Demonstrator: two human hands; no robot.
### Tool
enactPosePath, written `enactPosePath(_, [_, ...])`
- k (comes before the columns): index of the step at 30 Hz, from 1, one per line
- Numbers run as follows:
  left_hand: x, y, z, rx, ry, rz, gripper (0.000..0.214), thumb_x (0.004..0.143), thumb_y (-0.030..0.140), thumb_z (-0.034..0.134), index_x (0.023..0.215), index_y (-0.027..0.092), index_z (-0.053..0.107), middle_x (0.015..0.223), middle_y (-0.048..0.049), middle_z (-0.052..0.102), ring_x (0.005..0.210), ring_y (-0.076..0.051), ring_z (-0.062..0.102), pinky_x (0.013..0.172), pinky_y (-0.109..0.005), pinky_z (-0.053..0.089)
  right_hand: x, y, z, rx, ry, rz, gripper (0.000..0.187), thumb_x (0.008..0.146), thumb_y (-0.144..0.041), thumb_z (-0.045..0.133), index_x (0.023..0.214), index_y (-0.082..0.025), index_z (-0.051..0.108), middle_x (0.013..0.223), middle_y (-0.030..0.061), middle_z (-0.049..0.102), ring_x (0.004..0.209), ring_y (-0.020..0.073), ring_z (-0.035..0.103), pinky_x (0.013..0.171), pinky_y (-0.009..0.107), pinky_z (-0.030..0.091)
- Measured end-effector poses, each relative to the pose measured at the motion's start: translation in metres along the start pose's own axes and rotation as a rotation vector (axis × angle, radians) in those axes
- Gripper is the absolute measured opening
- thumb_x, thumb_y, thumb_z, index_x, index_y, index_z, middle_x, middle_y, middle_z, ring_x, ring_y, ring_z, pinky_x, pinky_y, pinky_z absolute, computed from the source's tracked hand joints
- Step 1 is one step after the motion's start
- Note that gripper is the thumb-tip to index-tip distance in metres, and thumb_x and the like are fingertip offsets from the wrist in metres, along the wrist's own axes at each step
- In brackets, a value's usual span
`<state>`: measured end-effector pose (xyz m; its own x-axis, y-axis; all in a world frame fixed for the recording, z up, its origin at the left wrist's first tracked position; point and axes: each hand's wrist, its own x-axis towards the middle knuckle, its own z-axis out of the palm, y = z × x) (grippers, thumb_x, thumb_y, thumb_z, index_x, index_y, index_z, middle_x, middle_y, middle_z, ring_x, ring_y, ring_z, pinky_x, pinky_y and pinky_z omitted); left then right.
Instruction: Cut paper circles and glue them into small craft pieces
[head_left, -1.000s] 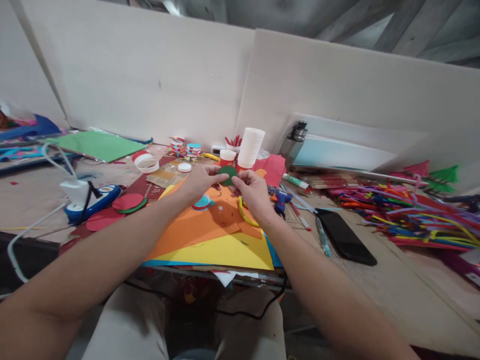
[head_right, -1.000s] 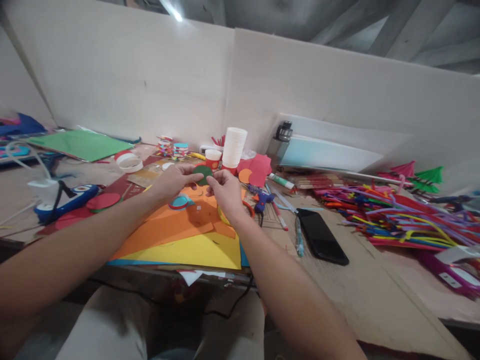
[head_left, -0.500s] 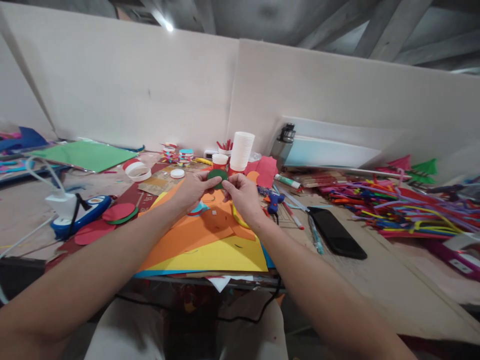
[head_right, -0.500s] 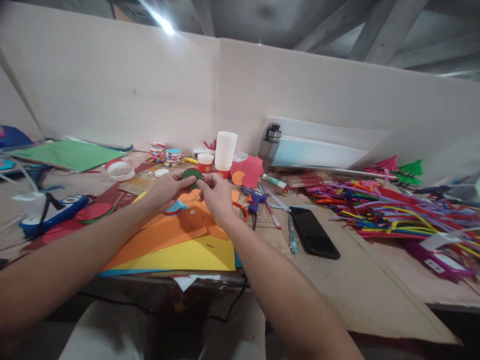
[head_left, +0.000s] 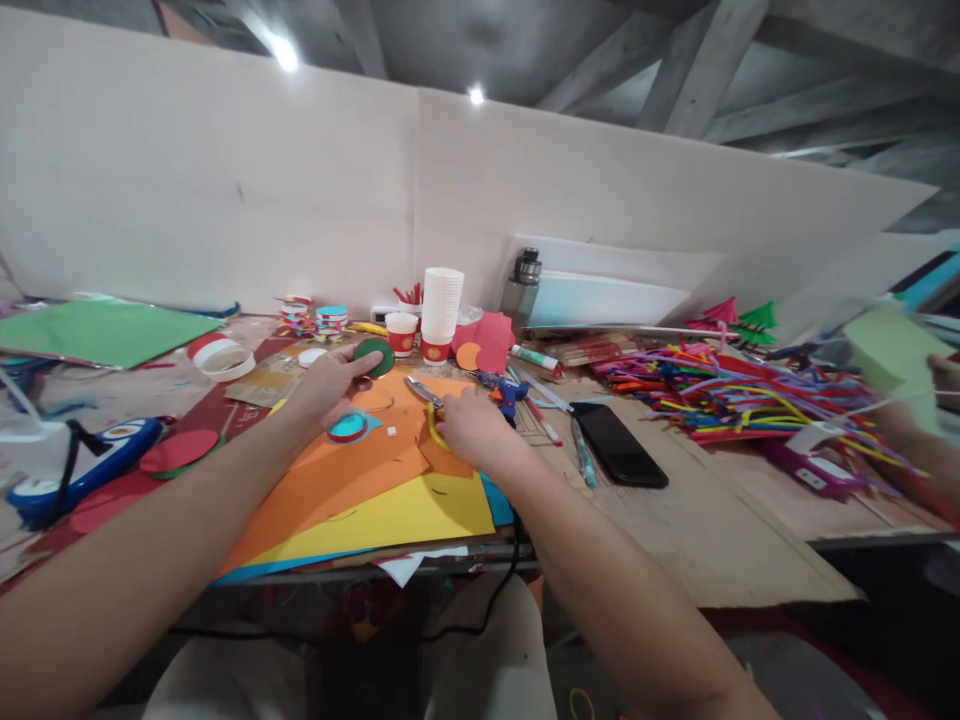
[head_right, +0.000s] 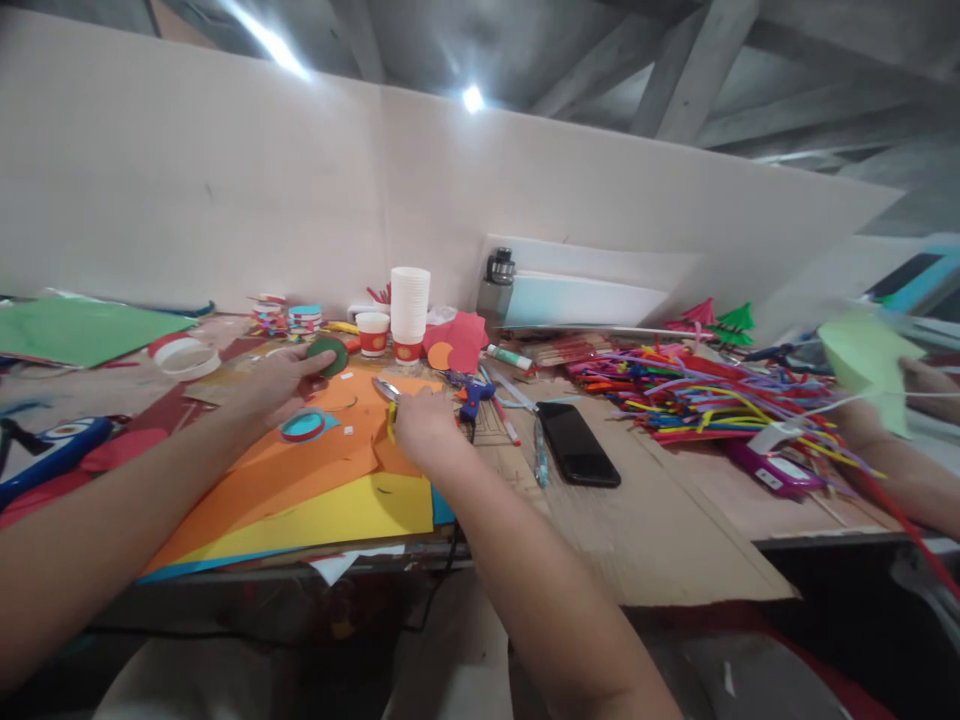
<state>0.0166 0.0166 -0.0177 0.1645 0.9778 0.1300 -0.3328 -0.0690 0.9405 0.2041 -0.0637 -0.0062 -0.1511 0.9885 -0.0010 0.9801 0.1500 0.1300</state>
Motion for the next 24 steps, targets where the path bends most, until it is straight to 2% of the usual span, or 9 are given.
enactPosePath(6, [0.004, 0.000, -0.004, 0.018, 0.028, 0.014, 0.026, 0.056, 0.026, 0.086, 0.077, 0.017, 0.072, 0.073, -0.0024, 0.068, 0.053, -0.006, 0.046, 0.044, -0.019, 0.029, -0.001, -0.004, 0.003, -0.025, -0.046, 0.027, 0.037, 0.092, -0.016, 0.044, 0.123, -0.007, 0.061, 0.117, 0.0281, 0.063, 0.111, 0.0342, 0.060, 0.089, 0.045, 0.046])
enactPosePath(13, [0.001, -0.001, -0.001, 0.006, 0.025, -0.008, 0.028, 0.058, 0.021, 0.084, 0.081, 0.016, 0.070, 0.073, -0.0013, 0.067, 0.057, -0.007, 0.051, 0.046, -0.018, 0.032, 0.004, 0.000, 0.006, 0.047, -0.018, 0.129, 0.037, 0.092, -0.030, 0.050, 0.120, -0.007, 0.057, 0.113, 0.0256, 0.065, 0.107, 0.0350, 0.063, 0.083, 0.041, 0.050])
enactPosePath(15, [0.001, 0.000, -0.002, -0.014, 0.024, 0.004, 0.028, 0.058, 0.021, 0.084, 0.081, 0.015, 0.069, 0.077, -0.0025, 0.068, 0.061, -0.008, 0.054, 0.048, -0.018, 0.034, 0.005, 0.004, 0.005, 0.118, 0.048, 0.148, 0.045, 0.086, -0.030, 0.058, 0.123, -0.006, 0.054, 0.114, 0.0246, 0.065, 0.108, 0.0338, 0.063, 0.085, 0.039, 0.050])
enactPosePath(18, [0.002, 0.000, -0.003, -0.034, 0.020, 0.017, 0.031, 0.057, 0.023, 0.085, 0.082, 0.014, 0.070, 0.081, -0.0033, 0.070, 0.065, -0.009, 0.056, 0.053, -0.018, 0.038, 0.008, 0.010, 0.005, 0.369, 0.226, 0.142, 0.053, 0.078, -0.020, 0.065, 0.128, -0.010, 0.052, 0.117, 0.0191, 0.065, 0.107, 0.0292, 0.063, 0.086, 0.035, 0.049])
enactPosePath(21, [0.000, 0.002, -0.002, -0.068, 0.015, 0.000, 0.033, 0.057, 0.024, 0.085, 0.085, 0.015, 0.070, 0.082, -0.0024, 0.070, 0.065, -0.008, 0.057, 0.055, -0.018, 0.040, 0.015, 0.014, 0.006, 0.671, 0.386, -0.031, 0.052, 0.079, -0.016, 0.058, 0.131, -0.017, 0.053, 0.115, 0.0114, 0.067, 0.104, 0.0230, 0.063, 0.090, 0.034, 0.048])
enactPosePath(24, [-0.003, 0.004, 0.003, -0.127, 0.006, -0.003, 0.032, 0.056, 0.023, 0.086, 0.082, 0.015, 0.069, 0.081, -0.0017, 0.070, 0.066, -0.009, 0.059, 0.056, -0.018, 0.040, 0.019, 0.010, 0.007, 0.891, 0.450, -0.164, 0.062, 0.078, -0.014, 0.054, 0.140, -0.020, 0.045, 0.118, 0.0097, 0.066, 0.107, 0.0216, 0.061, 0.092, 0.035, 0.048])
